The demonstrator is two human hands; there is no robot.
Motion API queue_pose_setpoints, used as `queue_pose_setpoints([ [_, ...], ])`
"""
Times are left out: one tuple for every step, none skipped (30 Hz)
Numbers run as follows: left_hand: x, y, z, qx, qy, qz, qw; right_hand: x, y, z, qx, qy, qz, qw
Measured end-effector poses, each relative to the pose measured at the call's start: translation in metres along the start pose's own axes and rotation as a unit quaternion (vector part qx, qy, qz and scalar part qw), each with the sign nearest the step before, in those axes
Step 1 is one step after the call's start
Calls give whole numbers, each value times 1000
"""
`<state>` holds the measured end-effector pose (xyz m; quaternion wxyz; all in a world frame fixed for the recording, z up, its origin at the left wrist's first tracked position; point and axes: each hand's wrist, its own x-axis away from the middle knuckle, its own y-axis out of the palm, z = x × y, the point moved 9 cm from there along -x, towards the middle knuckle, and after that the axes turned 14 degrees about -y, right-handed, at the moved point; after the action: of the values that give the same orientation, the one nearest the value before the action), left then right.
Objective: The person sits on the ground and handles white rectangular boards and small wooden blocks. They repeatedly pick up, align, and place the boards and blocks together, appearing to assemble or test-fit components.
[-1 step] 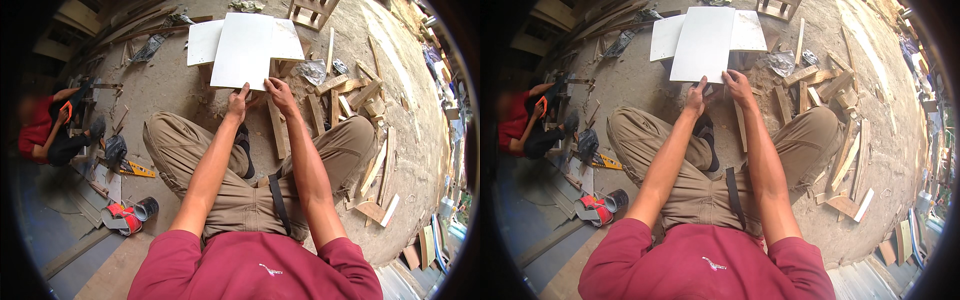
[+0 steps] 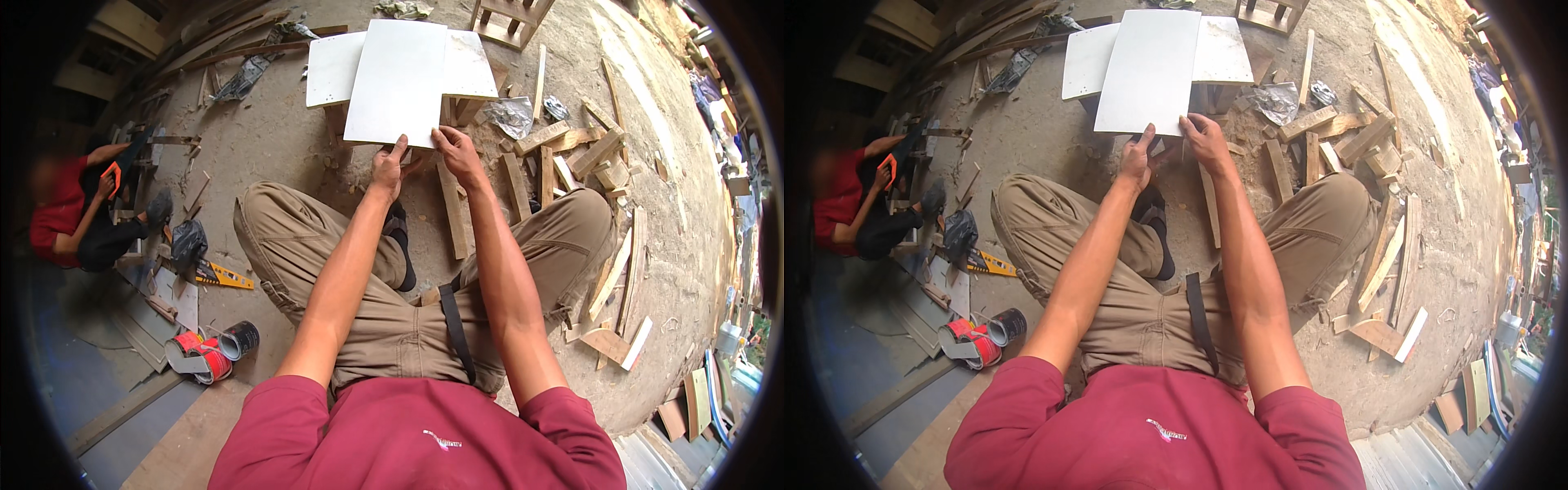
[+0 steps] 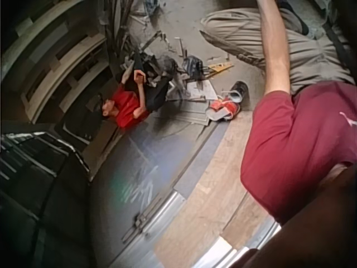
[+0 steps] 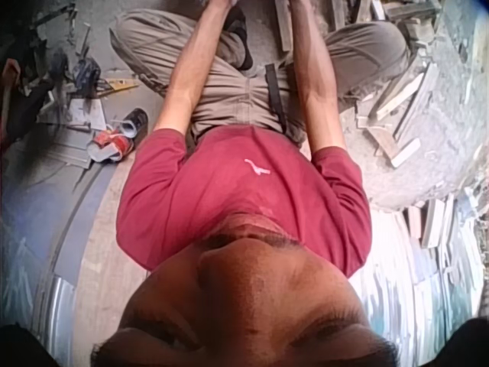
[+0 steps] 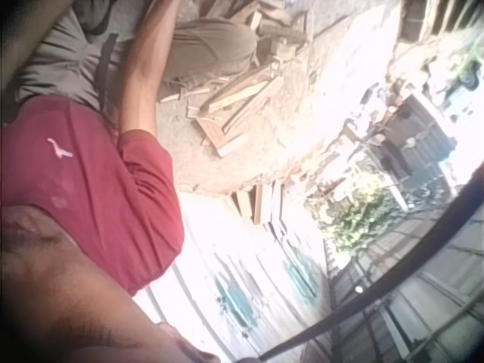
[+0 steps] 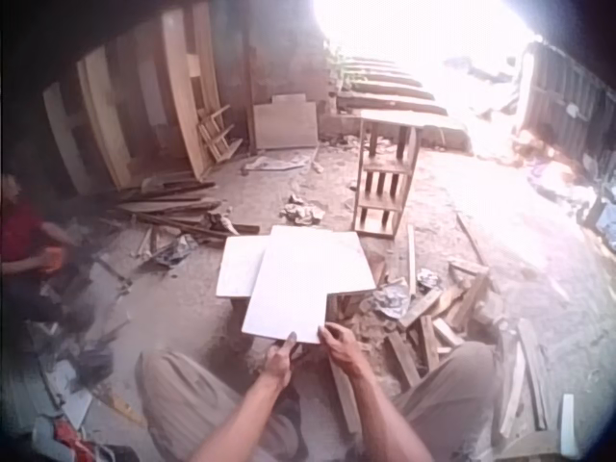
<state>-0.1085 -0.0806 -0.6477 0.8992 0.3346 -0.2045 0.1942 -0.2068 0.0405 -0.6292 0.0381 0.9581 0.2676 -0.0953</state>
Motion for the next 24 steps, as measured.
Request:
queue_pose_setpoints([
  [1, 1, 1, 0, 1, -1, 1000, 1, 0, 0, -9, -2, 2, 1000],
  [3, 3, 1, 7, 1, -4, 1000, 3, 0, 0, -18, -5, 5, 1000],
  [4, 4, 0, 15, 3, -9, 1000, 3, 0, 0, -26, -9, 6, 1000],
  [5, 5, 0, 22, 5, -14, 1000, 4, 0, 3, -22, -1, 8, 1000],
  [5, 6, 0, 23, 3, -19, 1000, 5, 1, 5, -18, 7, 11, 1000],
  [4, 5, 1, 24, 2, -24, 999, 5, 3, 4, -15, 15, 13, 1000],
  [2, 5, 1, 24, 0, -29, 999, 6, 4, 3, -1, 20, 14, 1000],
  [2, 4, 0, 31, 2, -27, 999, 9, 4, 0, 2, 18, 17, 1000],
  [3, 3, -1, 38, 5, -25, 999, 11, 4, -3, 6, 15, 21, 1000],
  [3, 2, -2, 45, 7, -23, 999, 13, 5, -6, 9, 13, 25, 1000],
  [2, 1, -2, 49, 12, -17, 999, 12, 7, -9, -6, 12, 29, 999],
  [1, 0, -4, 49, 10, -18, 999, 12, 7, -9, -14, 13, 28, 999],
  [-1, -2, -5, 49, 9, -19, 999, 12, 7, -10, -22, 15, 27, 999],
  [-3, -3, -6, 49, 8, -19, 999, 11, 8, -10, -31, 17, 26, 999],
  [0, 0, -4, 49, 8, -14, 999, 12, 4, -7, -18, 28, 36, 999],
  [1, 4, -4, 51, 6, -19, 999, 13, 1, -6, -21, 26, 43, 999],
  [2, 9, -3, 52, 5, -23, 998, 14, -2, -5, -23, 24, 51, 998],
  [1, 6, -2, 55, 9, -23, 998, 13, 1, -7, -28, 21, 51, 998],
  [0, 3, -1, 54, 12, -21, 998, 12, 4, -9, -33, 19, 51, 998],
  [-1, 0, 0, 52, 14, -20, 998, 11, 6, -12, -38, 16, 50, 998],
  [-1, 2, 1, 49, 13, -21, 998, 10, 4, -11, -42, 15, 54, 998],
  [0, 2, 1, 46, 14, -18, 999, 10, 3, -9, -41, 19, 56, 997],
  [1, 3, 1, 42, 16, -15, 999, 9, 1, -7, -40, 23, 59, 997],
  [2, 4, 2, 38, 17, -13, 999, 9, 0, -5, -39, 26, 61, 997],
])
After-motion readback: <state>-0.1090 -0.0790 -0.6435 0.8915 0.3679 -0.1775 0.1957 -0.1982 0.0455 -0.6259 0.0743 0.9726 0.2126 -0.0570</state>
